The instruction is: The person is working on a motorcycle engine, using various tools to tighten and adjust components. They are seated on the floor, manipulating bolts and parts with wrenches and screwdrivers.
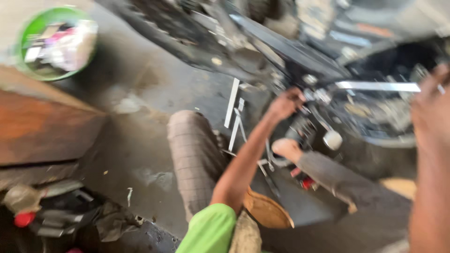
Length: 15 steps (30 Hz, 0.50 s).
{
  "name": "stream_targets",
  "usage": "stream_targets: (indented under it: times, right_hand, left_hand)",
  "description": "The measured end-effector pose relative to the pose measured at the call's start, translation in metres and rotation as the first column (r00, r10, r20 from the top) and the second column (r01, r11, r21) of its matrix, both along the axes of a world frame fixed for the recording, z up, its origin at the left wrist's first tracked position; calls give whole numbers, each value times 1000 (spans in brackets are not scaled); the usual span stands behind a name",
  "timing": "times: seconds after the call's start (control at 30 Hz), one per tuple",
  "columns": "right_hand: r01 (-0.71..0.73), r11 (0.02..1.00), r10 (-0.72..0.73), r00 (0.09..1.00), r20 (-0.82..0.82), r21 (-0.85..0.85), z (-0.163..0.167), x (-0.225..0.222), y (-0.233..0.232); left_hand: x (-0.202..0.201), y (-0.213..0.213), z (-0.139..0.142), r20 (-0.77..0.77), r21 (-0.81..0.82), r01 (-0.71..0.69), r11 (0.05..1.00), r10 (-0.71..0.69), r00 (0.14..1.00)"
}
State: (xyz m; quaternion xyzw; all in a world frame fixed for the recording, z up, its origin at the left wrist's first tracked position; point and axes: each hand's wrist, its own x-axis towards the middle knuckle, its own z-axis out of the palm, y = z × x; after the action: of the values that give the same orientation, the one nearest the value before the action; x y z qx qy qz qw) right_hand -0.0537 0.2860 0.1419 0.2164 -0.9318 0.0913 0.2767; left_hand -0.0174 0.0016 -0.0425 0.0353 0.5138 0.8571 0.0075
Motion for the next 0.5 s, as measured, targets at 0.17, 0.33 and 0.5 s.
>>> stream_targets:
  times: [0.17, 0.33, 0.5]
  right_hand:
    - [30, 995, -11, 982, -186, 98, 25, 13, -5]
    - [9, 998, 1, 990, -142, 70, 30, 13, -13]
    - [44, 991, -24, 986, -163, 123, 16, 3, -2]
  left_hand:
    - [-12, 7, -26, 259, -220, 13, 975, 46, 965]
    - [-22, 19, -34, 153, -438, -75, 896, 157, 976]
    - [-26, 24, -35, 261, -615, -34, 788, 244, 934]
